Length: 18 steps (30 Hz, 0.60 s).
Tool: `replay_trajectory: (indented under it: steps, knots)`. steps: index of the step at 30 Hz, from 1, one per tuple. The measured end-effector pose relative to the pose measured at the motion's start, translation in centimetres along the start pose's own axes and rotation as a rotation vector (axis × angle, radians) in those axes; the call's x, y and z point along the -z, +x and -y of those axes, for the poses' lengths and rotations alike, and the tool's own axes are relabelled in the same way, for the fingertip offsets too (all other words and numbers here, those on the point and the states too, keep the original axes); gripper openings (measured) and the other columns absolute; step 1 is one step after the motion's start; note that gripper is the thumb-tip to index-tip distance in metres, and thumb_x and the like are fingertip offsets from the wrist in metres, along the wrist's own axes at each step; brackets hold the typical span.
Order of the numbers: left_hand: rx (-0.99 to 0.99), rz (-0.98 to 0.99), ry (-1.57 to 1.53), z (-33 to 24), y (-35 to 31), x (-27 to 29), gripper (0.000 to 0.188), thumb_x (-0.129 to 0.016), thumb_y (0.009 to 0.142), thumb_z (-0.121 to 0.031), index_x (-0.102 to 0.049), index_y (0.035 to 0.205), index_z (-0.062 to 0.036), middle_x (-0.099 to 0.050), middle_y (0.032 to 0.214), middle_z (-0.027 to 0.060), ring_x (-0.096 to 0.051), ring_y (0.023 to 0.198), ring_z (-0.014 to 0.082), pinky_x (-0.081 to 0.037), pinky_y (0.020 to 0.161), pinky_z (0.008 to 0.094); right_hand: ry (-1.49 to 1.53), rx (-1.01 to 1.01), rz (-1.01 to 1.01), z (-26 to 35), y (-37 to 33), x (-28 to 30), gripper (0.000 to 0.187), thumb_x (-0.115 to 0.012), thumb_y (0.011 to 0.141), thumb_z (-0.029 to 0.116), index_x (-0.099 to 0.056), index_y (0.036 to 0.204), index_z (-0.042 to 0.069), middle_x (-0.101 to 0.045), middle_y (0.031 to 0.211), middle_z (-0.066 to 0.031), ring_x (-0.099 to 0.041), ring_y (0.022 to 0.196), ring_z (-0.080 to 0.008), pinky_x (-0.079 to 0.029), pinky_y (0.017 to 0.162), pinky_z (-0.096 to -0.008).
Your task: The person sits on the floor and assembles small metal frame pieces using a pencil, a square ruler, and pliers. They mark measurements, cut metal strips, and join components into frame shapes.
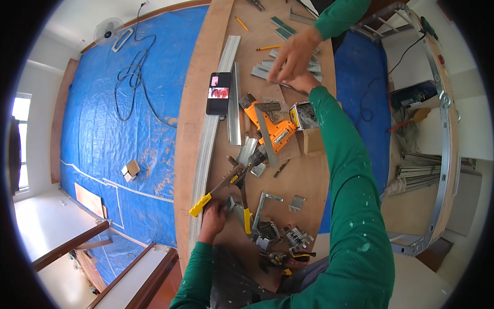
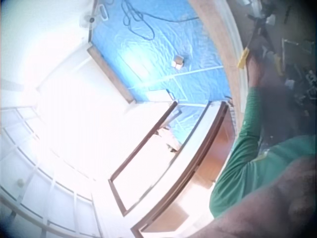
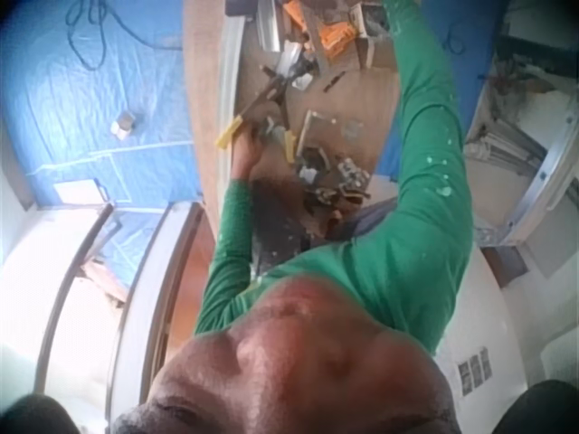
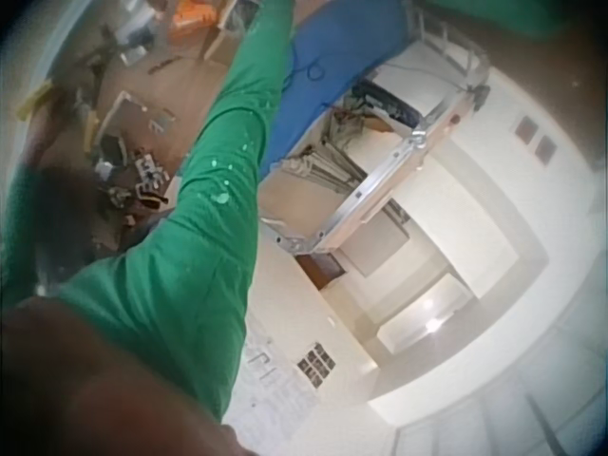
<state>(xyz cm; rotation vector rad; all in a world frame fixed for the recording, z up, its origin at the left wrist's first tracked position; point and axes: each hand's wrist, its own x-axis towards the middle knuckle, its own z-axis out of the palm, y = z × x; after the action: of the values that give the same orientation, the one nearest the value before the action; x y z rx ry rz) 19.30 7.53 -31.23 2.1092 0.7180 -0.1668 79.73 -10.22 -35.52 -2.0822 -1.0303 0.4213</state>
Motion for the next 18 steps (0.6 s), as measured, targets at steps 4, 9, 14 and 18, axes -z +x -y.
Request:
replay_trajectory:
  steps: [4, 9, 14, 18]
  knots:
    - [0.003, 0.008, 0.013, 0.0, 0.1, 0.3, 0.021, -0.069, 0.091, -0.007, -0.065, 0.11, -0.0001, -0.068, 0.108, 0.0245, -0.064, 0.105, 0.0478, -0.051, 0.092, 0.0521, -0.236, -0.232, 0.122, 6.3, 1.1, 0.6, 0.056, -0.091, 0.08, 0.03, -0.07, 0.125, 0.004, -0.077, 0.113, -0.0172, -0.072, 0.106, -0.0308, -0.056, 0.093, -0.0416]
    - [0.004, -0.011, 0.0, 0.2, -0.3, 0.0, 0.02, -0.069, 0.091, -0.008, -0.065, 0.109, -0.0005, -0.067, 0.108, 0.0246, -0.064, 0.105, 0.0479, -0.051, 0.092, 0.0521, -0.374, -0.33, 0.079, 8.0, 4.3, 1.1, 0.039, -0.079, 0.09, 0.026, -0.072, 0.12, 0.004, -0.075, 0.118, -0.0177, -0.07, 0.11, -0.0377, -0.055, 0.094, -0.044]
    - [0.021, 0.03, -0.014, 0.2, 0.1, 0.2, 0.02, -0.07, 0.092, -0.008, -0.065, 0.11, -0.0013, -0.067, 0.108, 0.0246, -0.064, 0.106, 0.0476, -0.051, 0.092, 0.0524, -0.53, -0.047, -0.378, 5.5, 9.9, -0.3, 0.028, -0.063, 0.097, 0.014, -0.073, 0.122, 0.008, -0.07, 0.131, -0.0168, -0.066, 0.117, -0.0373, -0.053, 0.101, -0.047]
    - [0.02, 0.014, -0.016, -0.2, 0.3, 0.2, 0.02, -0.071, 0.091, -0.008, -0.066, 0.11, -0.0012, -0.068, 0.108, 0.0249, -0.064, 0.105, 0.0476, -0.051, 0.092, 0.0524, -0.668, -0.151, -0.327, 2.8, 12.9, -2.0, 0.028, -0.06, 0.099, 0.013, -0.074, 0.124, 0.012, -0.07, 0.13, -0.0129, -0.066, 0.119, -0.0349, -0.053, 0.102, -0.046]
